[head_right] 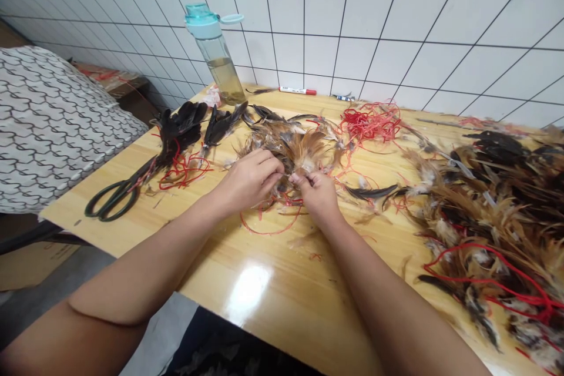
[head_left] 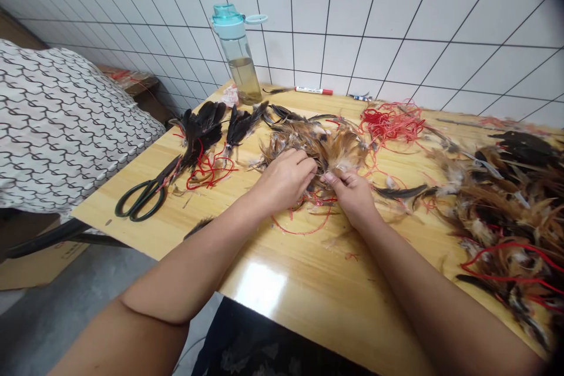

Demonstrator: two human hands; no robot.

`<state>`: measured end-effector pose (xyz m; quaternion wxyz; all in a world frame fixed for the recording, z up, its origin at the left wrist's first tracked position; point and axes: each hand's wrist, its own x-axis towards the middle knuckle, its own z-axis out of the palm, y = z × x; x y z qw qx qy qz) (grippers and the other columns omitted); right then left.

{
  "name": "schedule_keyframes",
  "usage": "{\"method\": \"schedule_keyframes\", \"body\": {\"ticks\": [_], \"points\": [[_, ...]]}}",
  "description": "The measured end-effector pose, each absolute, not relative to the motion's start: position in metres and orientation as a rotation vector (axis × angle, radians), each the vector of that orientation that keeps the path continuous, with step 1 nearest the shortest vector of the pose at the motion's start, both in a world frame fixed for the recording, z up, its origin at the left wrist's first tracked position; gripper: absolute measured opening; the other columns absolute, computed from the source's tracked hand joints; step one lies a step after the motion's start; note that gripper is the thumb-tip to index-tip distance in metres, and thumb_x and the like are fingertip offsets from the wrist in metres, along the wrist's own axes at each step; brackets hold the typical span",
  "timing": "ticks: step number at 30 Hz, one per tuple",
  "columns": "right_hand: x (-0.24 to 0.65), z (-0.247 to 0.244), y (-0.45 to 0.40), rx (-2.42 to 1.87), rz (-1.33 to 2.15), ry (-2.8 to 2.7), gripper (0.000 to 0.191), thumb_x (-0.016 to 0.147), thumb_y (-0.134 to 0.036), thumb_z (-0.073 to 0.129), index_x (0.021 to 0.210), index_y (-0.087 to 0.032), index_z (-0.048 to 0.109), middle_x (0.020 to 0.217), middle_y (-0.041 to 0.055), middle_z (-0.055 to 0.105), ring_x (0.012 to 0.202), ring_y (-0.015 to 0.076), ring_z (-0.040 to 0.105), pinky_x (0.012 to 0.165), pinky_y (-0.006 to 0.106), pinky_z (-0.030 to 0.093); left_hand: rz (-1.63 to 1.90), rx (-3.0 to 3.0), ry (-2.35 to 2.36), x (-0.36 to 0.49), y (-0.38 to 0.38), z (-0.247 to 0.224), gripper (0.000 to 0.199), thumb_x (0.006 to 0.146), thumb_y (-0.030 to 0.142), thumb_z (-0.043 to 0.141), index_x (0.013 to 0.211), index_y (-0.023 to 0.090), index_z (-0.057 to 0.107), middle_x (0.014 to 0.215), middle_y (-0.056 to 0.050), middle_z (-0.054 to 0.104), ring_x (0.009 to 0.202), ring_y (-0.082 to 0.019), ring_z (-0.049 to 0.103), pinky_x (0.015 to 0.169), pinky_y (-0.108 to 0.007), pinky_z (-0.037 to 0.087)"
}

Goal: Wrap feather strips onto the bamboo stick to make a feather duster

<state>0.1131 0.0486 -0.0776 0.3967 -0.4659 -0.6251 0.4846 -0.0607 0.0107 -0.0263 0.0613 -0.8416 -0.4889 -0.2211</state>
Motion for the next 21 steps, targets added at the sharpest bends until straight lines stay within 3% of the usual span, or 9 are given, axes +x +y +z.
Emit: {"method": "schedule_keyframes", "body": {"ticks": [8,21], "points": [[0.1152,-0.0773,0.0479,-1.123,1.268,-1.708,0.032,0.073,-0.047,0.062,0.065,-0.016,0.063,0.062,0.0003,0.059,0.06,0.0135,0.051,0.06,0.027,0.04,-0.557,-2.477,-1.353,-0.0585,0.0092,-0.0251,0.022,0.094,0.022,0.044,0.081,0.015,0.059,0.081,-0.006,0.058,0.078,-0.018,0.048,0.073,-0.03,0.039],[0.1152,-0.0707,0.0465,-0.996,1.457,-1.651,0.026,0.071,-0.043,0.068,0.072,-0.017,0.068,0.071,0.0006,0.066,0.069,0.0156,0.058,0.071,0.03,0.045,-0.547,-2.37,-1.234,-0.0575,0.0056,-0.0241,0.019,0.094,0.022,0.047,0.08,0.017,0.06,0.08,-0.006,0.056,0.078,-0.019,0.045,0.069,-0.032,0.036]]}}
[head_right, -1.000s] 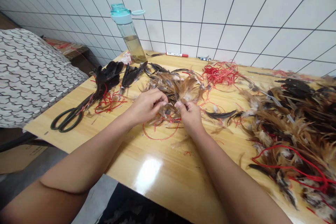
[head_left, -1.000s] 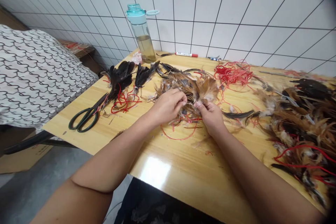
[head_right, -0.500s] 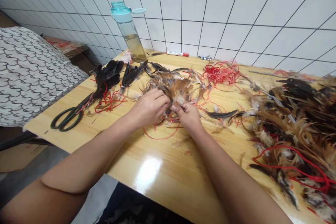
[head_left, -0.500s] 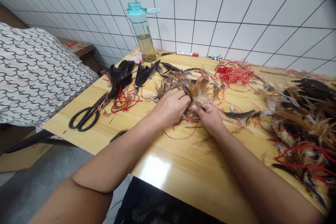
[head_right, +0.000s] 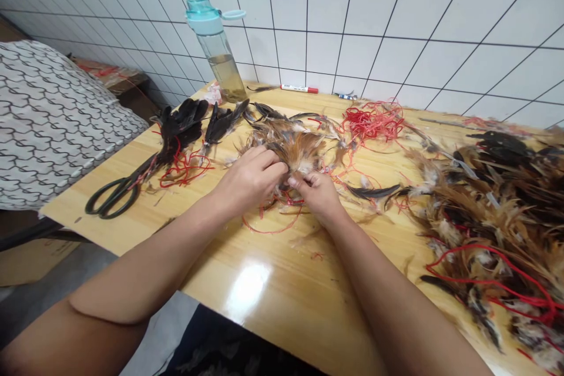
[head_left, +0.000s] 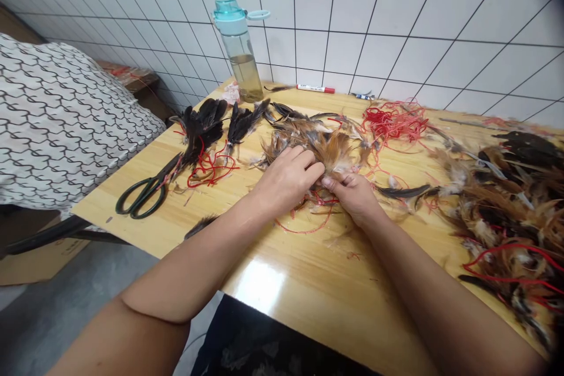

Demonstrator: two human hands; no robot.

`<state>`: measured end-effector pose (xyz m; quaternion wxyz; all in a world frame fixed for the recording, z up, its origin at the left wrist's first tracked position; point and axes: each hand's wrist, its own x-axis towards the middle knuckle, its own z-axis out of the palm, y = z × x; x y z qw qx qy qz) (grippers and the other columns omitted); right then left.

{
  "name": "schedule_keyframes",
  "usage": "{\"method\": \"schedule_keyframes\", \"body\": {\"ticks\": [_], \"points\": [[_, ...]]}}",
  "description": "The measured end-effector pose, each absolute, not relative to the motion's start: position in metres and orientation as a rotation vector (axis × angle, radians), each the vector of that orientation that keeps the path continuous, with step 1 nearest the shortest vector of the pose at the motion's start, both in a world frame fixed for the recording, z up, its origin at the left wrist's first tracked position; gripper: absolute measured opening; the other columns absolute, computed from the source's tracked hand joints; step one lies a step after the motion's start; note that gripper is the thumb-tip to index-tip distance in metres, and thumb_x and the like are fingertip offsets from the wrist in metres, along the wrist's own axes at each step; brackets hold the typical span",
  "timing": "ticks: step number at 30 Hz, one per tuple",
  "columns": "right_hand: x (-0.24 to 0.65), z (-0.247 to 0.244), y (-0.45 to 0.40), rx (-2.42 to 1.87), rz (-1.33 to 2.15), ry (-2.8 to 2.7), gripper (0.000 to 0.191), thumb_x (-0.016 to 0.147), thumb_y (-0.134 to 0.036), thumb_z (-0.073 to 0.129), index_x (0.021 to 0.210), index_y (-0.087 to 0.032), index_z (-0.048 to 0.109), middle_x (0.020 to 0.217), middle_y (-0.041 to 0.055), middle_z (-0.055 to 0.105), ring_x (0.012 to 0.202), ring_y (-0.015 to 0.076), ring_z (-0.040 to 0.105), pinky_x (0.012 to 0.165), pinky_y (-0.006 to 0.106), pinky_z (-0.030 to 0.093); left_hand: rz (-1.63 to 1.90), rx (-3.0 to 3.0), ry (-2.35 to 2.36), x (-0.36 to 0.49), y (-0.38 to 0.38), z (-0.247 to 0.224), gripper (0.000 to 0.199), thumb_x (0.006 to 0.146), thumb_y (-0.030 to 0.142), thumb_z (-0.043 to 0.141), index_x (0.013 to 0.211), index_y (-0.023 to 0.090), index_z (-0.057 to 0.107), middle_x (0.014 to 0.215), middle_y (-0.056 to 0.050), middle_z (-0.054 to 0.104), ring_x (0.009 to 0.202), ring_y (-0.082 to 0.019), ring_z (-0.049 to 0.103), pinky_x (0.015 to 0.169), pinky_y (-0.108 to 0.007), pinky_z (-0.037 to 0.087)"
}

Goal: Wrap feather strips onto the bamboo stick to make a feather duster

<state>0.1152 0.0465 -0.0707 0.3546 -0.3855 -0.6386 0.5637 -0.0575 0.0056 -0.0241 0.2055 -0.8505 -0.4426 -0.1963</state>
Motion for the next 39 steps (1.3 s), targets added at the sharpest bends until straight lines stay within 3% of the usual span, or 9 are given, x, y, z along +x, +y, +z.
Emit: {"method": "schedule_keyframes", "body": {"ticks": [7,12,19,23,28,33,39], "points": [[0.114,-0.067,0.047,-1.013,1.414,-1.474,0.031,0.071,-0.05,0.068,0.074,-0.019,0.067,0.075,0.0015,0.066,0.073,0.0154,0.059,0.073,0.029,0.046,-0.917,-2.225,-1.439,-0.059,0.002,-0.011,0.02,0.093,0.022,0.045,0.101,0.019,0.063,0.1,-0.009,0.059,0.094,-0.021,0.049,0.084,-0.036,0.04],[0.115,-0.067,0.049,-1.077,1.404,-1.364,0.039,0.067,-0.057,0.067,0.074,-0.018,0.066,0.07,0.0032,0.064,0.068,0.0155,0.056,0.062,0.027,0.044,-1.097,-2.327,-1.621,-0.062,0.007,-0.017,0.018,0.091,0.022,0.05,0.089,0.016,0.066,0.09,-0.008,0.062,0.089,-0.019,0.054,0.082,-0.034,0.043],[0.11,-0.074,0.044,-1.016,1.375,-1.545,0.029,0.073,-0.048,0.064,0.071,-0.019,0.066,0.072,0.0027,0.067,0.07,0.0162,0.058,0.072,0.03,0.045,-1.371,-2.695,-1.965,-0.051,0.013,-0.031,0.019,0.088,0.025,0.056,0.079,0.017,0.071,0.08,-0.002,0.067,0.081,-0.014,0.06,0.078,-0.027,0.045],[0.11,-0.074,0.044,-1.07,1.29,-1.679,0.027,0.074,-0.044,0.059,0.064,-0.019,0.064,0.064,0.0013,0.062,0.062,0.0148,0.054,0.065,0.029,0.042,-1.487,-2.803,-1.989,-0.049,0.013,-0.032,0.027,0.088,0.027,0.054,0.068,0.015,0.067,0.07,-0.001,0.063,0.074,-0.013,0.058,0.073,-0.026,0.043],[0.113,-0.065,0.044,-1.031,1.274,-1.851,0.026,0.076,-0.039,0.057,0.059,-0.02,0.06,0.055,-0.0015,0.054,0.056,0.0127,0.047,0.058,0.026,0.036,-1.899,-2.898,-2.202,-0.05,0.013,-0.036,0.025,0.083,0.033,0.061,0.066,0.014,0.064,0.068,-0.002,0.064,0.066,-0.012,0.058,0.064,-0.024,0.045],[0.113,-0.06,0.042,-0.916,1.337,-1.929,0.033,0.077,-0.047,0.055,0.057,-0.021,0.056,0.056,-0.0013,0.052,0.056,0.0127,0.045,0.059,0.027,0.036,-2.264,-3.009,-2.245,-0.051,0.014,-0.036,0.028,0.073,0.039,0.073,0.07,0.013,0.064,0.065,-0.003,0.066,0.059,-0.012,0.059,0.06,-0.024,0.047],[0.111,-0.063,0.039,-0.876,1.442,-1.886,0.042,0.078,-0.057,0.056,0.059,-0.019,0.058,0.059,0.0004,0.057,0.058,0.0126,0.048,0.059,0.026,0.039,-2.195,-3.215,-2.187,-0.055,0.018,-0.031,0.034,0.068,0.042,0.077,0.067,0.011,0.063,0.062,-0.003,0.064,0.057,-0.011,0.058,0.059,-0.024,0.046]]}}
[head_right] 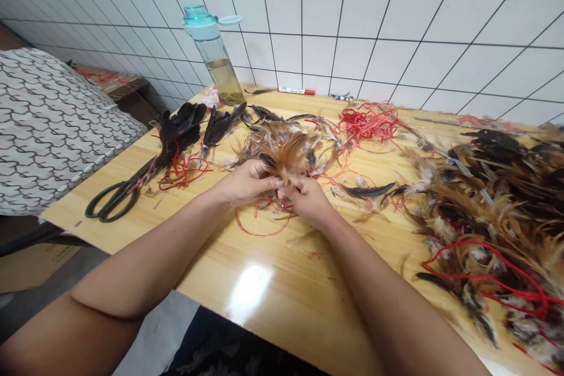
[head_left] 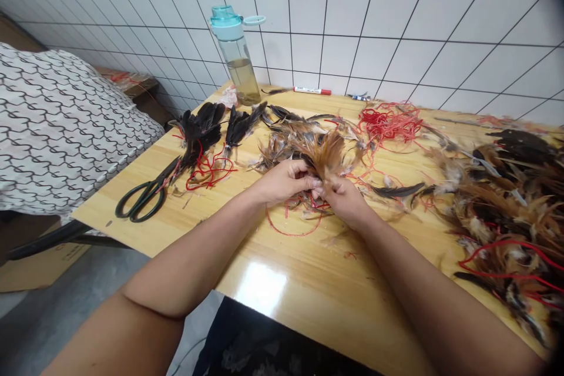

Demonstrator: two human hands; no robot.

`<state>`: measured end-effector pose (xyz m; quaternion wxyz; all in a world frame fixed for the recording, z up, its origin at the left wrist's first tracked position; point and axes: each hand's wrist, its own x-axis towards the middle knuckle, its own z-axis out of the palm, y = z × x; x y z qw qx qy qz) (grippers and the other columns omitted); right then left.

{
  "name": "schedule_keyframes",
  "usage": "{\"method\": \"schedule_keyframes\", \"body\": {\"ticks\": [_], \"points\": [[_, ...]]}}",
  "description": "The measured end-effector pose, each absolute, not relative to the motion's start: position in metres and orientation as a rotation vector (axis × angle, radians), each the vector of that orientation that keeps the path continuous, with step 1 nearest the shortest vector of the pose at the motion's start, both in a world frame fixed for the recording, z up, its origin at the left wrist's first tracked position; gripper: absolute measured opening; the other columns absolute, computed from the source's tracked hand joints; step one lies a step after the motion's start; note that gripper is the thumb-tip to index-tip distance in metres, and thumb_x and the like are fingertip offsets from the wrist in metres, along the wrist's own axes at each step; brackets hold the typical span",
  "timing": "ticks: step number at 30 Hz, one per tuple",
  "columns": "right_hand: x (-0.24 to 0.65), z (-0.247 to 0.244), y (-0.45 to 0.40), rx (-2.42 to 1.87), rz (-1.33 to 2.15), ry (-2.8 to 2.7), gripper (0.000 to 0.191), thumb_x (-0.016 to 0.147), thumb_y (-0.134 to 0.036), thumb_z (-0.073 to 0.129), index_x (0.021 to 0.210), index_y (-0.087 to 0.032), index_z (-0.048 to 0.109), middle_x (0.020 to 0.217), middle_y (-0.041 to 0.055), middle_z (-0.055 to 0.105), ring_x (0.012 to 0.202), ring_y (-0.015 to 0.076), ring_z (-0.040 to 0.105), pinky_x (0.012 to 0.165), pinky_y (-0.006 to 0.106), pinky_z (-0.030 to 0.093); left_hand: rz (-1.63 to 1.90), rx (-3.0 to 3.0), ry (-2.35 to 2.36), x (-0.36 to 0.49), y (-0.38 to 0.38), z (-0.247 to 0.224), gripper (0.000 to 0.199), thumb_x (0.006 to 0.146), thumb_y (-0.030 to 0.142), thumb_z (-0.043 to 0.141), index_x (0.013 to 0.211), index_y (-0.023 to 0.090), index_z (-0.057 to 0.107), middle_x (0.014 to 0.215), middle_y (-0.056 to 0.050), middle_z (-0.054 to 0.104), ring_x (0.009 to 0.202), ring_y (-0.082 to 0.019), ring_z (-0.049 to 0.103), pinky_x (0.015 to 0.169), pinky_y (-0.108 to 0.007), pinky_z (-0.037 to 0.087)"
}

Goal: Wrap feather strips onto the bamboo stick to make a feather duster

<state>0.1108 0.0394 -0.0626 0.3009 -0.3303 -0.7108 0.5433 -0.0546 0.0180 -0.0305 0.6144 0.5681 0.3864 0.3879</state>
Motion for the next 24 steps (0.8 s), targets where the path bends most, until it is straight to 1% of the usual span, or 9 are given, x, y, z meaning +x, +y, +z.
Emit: {"method": "schedule_keyframes", "body": {"ticks": [3,6,9,12,16,21,22,24], "points": [[0.11,-0.065,0.039,-0.882,1.491,-1.816,0.042,0.076,-0.058,0.06,0.065,-0.018,0.063,0.065,0.002,0.063,0.062,0.0136,0.053,0.063,0.026,0.041,0.911,1.34,0.929,-0.054,0.019,-0.032,0.033,0.068,0.041,0.077,0.066,0.012,0.062,0.061,-0.001,0.062,0.057,-0.01,0.055,0.059,-0.023,0.045],[0.111,-0.066,0.04,-0.866,1.5,-1.773,0.039,0.073,-0.056,0.064,0.071,-0.017,0.068,0.072,0.0031,0.067,0.068,0.0144,0.056,0.07,0.027,0.044,0.99,1.309,1.006,-0.052,0.019,-0.038,0.033,0.068,0.041,0.077,0.07,0.012,0.062,0.063,0.0,0.06,0.059,-0.009,0.053,0.06,-0.022,0.044],[0.113,-0.063,0.039,-0.86,1.521,-1.785,0.038,0.075,-0.054,0.063,0.075,-0.017,0.072,0.076,0.0031,0.069,0.071,0.0141,0.057,0.072,0.027,0.044,1.041,1.246,1.053,-0.052,0.018,-0.045,0.036,0.069,0.045,0.075,0.068,0.013,0.059,0.059,0.002,0.056,0.057,-0.008,0.05,0.057,-0.022,0.041],[0.115,-0.059,0.039,-0.834,1.548,-1.79,0.039,0.076,-0.055,0.063,0.077,-0.017,0.072,0.076,0.0026,0.068,0.072,0.0134,0.057,0.072,0.027,0.045,1.053,1.17,1.026,-0.051,0.016,-0.046,0.04,0.067,0.047,0.077,0.067,0.013,0.058,0.056,0.003,0.054,0.053,-0.007,0.047,0.054,-0.021,0.038],[0.115,-0.06,0.039,-0.829,1.589,-1.765,0.041,0.076,-0.058,0.061,0.073,-0.017,0.069,0.07,0.0012,0.063,0.065,0.0121,0.053,0.066,0.026,0.043,1.04,1.164,1.007,-0.048,0.014,-0.043,0.038,0.068,0.046,0.077,0.067,0.013,0.059,0.057,0.001,0.057,0.054,-0.009,0.052,0.057,-0.023,0.043],[0.112,-0.064,0.041,-0.827,1.543,-1.72,0.043,0.075,-0.059,0.06,0.063,-0.018,0.059,0.058,-0.0025,0.05,0.057,0.0101,0.042,0.059,0.025,0.037,1.077,1.201,1.019,-0.046,0.013,-0.043,0.033,0.072,0.044,0.074,0.072,0.013,0.06,0.063,-0.001,0.063,0.06,-0.011,0.057,0.065,-0.025,0.047],[0.112,-0.064,0.042,-0.825,1.531,-1.694,0.043,0.075,-0.059,0.059,0.063,-0.018,0.058,0.058,-0.0031,0.048,0.056,0.0099,0.04,0.058,0.024,0.036,1.11,1.213,1.016,-0.046,0.013,-0.043,0.033,0.073,0.044,0.073,0.074,0.014,0.061,0.066,-0.001,0.063,0.062,-0.011,0.058,0.066,-0.025,0.048],[0.113,-0.06,0.044,-0.837,1.493,-1.617,0.042,0.077,-0.059,0.058,0.064,-0.019,0.056,0.057,-0.0037,0.045,0.055,0.0096,0.037,0.056,0.024,0.034,1.18,1.283,1.038,-0.048,0.014,-0.043,0.031,0.077,0.044,0.07,0.086,0.014,0.063,0.076,-0.003,0.066,0.07,-0.012,0.06,0.07,-0.026,0.048]]}}
